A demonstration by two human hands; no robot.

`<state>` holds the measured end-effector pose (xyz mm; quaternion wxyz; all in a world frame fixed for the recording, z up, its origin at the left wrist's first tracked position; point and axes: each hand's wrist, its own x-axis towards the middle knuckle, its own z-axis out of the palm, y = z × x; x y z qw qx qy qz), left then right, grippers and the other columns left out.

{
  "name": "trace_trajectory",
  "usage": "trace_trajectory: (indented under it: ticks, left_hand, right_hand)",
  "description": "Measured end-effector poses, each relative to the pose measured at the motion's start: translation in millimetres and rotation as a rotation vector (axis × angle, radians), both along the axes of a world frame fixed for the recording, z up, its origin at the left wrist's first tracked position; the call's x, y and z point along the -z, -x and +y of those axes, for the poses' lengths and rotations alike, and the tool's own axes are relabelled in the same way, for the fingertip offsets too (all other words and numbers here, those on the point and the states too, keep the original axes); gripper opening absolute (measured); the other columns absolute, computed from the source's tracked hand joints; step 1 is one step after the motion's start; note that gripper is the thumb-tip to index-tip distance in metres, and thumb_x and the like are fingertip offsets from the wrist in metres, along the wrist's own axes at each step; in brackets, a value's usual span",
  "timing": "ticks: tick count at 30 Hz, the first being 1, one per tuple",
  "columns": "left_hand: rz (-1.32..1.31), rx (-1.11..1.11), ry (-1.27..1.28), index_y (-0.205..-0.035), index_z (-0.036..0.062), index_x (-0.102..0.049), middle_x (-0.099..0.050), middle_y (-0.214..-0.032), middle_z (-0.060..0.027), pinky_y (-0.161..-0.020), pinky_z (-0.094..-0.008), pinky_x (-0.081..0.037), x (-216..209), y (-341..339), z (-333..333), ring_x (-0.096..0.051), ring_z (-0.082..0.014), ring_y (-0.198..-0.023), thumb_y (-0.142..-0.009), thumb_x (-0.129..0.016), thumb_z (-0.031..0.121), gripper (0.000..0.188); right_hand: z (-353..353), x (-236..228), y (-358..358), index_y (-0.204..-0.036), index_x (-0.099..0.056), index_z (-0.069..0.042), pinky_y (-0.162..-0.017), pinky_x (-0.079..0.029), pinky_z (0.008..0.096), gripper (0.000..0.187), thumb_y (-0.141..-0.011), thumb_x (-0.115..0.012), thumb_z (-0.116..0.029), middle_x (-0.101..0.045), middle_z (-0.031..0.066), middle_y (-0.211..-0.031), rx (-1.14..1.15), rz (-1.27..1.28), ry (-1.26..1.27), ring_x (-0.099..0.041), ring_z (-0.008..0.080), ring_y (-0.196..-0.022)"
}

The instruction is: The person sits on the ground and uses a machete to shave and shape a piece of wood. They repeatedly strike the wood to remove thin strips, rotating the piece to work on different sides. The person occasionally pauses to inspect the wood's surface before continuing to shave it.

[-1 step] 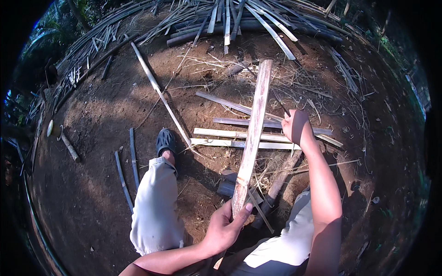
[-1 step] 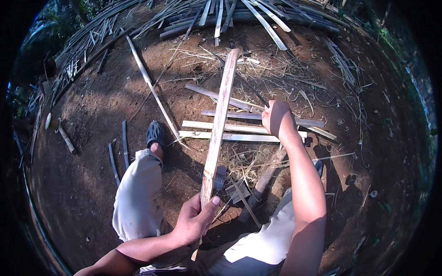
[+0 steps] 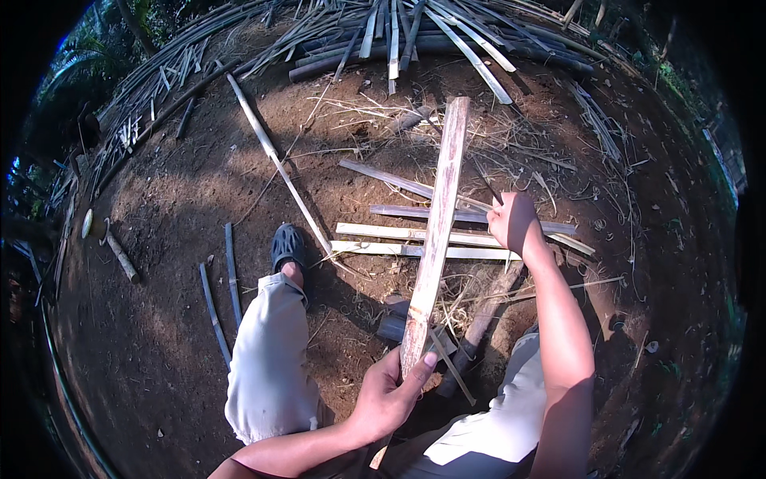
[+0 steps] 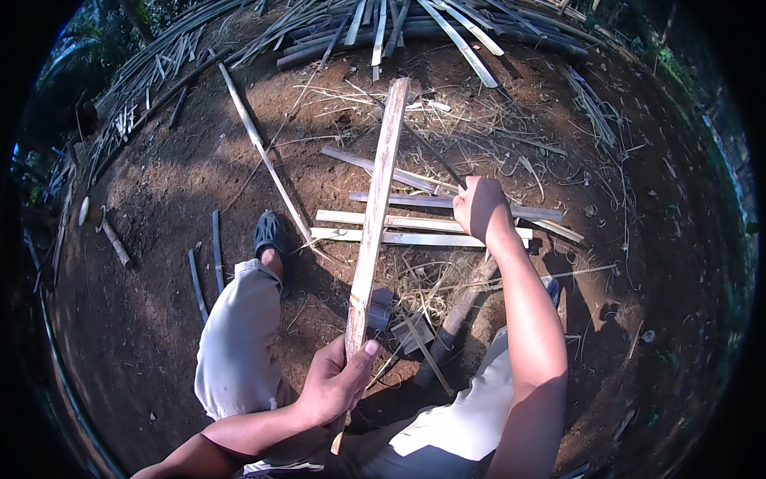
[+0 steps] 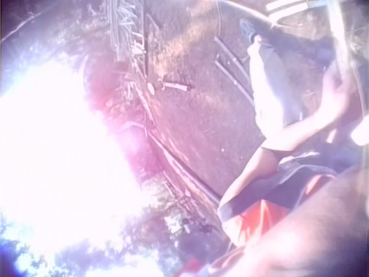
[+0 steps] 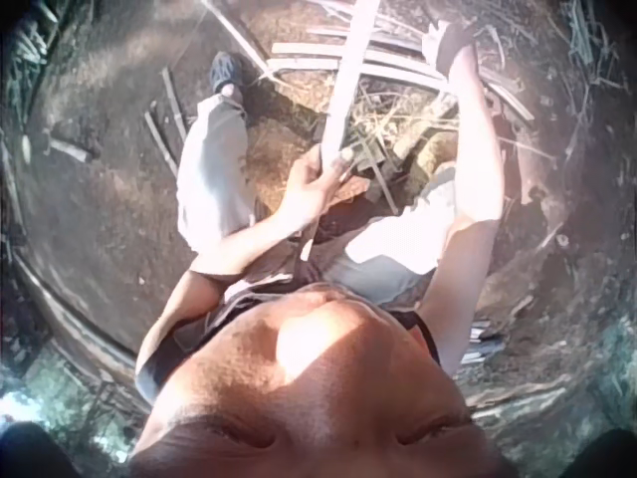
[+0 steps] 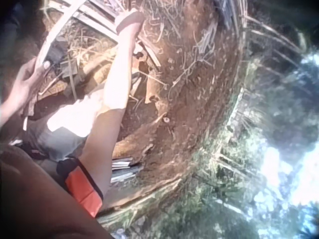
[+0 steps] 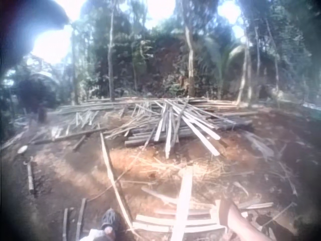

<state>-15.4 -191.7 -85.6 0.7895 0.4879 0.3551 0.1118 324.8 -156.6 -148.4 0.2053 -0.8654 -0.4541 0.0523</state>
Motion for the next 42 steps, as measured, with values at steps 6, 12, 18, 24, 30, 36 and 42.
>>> trace_trajectory:
  ticks: [6, 12, 18, 24, 30, 36, 42]
  left_hand:
    - [-0.005, -0.086, 0.076, -0.085, 0.0064, -0.053, -0.045, -0.06, 0.0071, -0.043, -0.0221, -0.03, 8.4, 10.9, 7.5, -0.039, -0.0013, -0.049, -0.101, -0.055, 0.033, 0.031]
    - [0.04, -0.101, -0.017, -0.076, 0.0085, -0.051, -0.044, -0.058, 0.0082, -0.043, -0.0225, -0.028, 9.2, 10.5, 14.1, -0.037, -0.0004, -0.05, -0.1, -0.056, 0.03, 0.033]
    - [-0.037, -0.056, 0.044, -0.085, 0.0103, -0.047, -0.038, -0.055, 0.005, -0.036, -0.0221, -0.024, 9.7, 8.7, 16.0, -0.032, -0.0035, -0.042, -0.103, -0.048, 0.034, 0.029]
    - [-0.029, 0.04, 0.182, -0.091, 0.0105, -0.048, -0.036, -0.053, 0.0046, -0.037, -0.0231, -0.022, 8.9, 7.1, 12.5, -0.03, -0.0048, -0.04, -0.104, -0.045, 0.032, 0.025]
    - [-0.099, 0.128, 0.252, -0.087, 0.0096, -0.046, -0.036, -0.053, 0.005, -0.037, -0.0234, -0.021, 21.2, 6.8, -1.8, -0.03, -0.0045, -0.041, -0.104, -0.047, 0.032, 0.029]
    - [-0.06, 0.071, 0.299, -0.081, 0.012, -0.041, -0.036, -0.054, 0.0047, -0.038, -0.0238, -0.02, 8.9, 4.5, 7.2, -0.029, -0.0048, -0.041, -0.104, -0.045, 0.034, 0.032]
    - [-0.077, 0.099, 0.309, -0.08, 0.0104, -0.046, -0.038, -0.052, 0.0045, -0.036, -0.0239, -0.022, 27.4, 11.5, 6.0, -0.032, -0.0053, -0.039, -0.104, -0.046, 0.033, 0.032]
  right_hand:
    - [-14.0, 0.7, 16.4, -0.061, -0.042, -0.003, -0.052, -0.041, 0.0346, 0.031, -0.078, -0.067, -0.011, -0.048, 0.0089, -0.051, 0.034, 0.293, -0.288, -0.047, 0.0192, -0.048]
    - [-20.7, -35.3, 83.0, -0.062, -0.046, -0.002, -0.05, -0.041, 0.0344, 0.024, -0.077, -0.065, -0.002, -0.048, 0.009, -0.052, -0.18, 0.246, -0.514, -0.049, 0.0203, -0.048]
    - [-42.1, -52.8, 134.5, -0.07, -0.052, -0.006, -0.053, -0.05, 0.0393, 0.008, -0.07, -0.058, -0.001, -0.054, 0.0094, -0.063, -0.618, -0.233, -0.328, -0.062, 0.0298, -0.058]
    - [-46.7, -44.6, 147.7, -0.066, -0.052, -0.009, -0.052, -0.05, 0.0379, 0.008, -0.071, -0.059, -0.008, -0.053, 0.0071, -0.061, -0.612, -0.361, -0.356, -0.062, 0.0268, -0.055]
    - [-29.4, -53.4, 91.4, -0.067, -0.054, -0.004, -0.053, -0.05, 0.0431, 0.01, -0.076, -0.059, -0.004, -0.059, 0.0147, -0.062, -0.402, -0.266, -0.419, -0.063, 0.0341, -0.058]
    - [-30.3, -49.0, 107.0, -0.069, -0.053, -0.006, -0.053, -0.051, 0.0427, 0.009, -0.077, -0.056, -0.004, -0.059, 0.0122, -0.062, -0.427, -0.317, -0.405, -0.064, 0.0318, -0.057]
    - [-19.1, -34.4, 91.4, -0.064, -0.052, -0.006, -0.052, -0.051, 0.0403, 0.013, -0.076, -0.059, -0.006, -0.058, 0.0124, -0.06, -0.447, -0.258, -0.371, -0.064, 0.0307, -0.057]
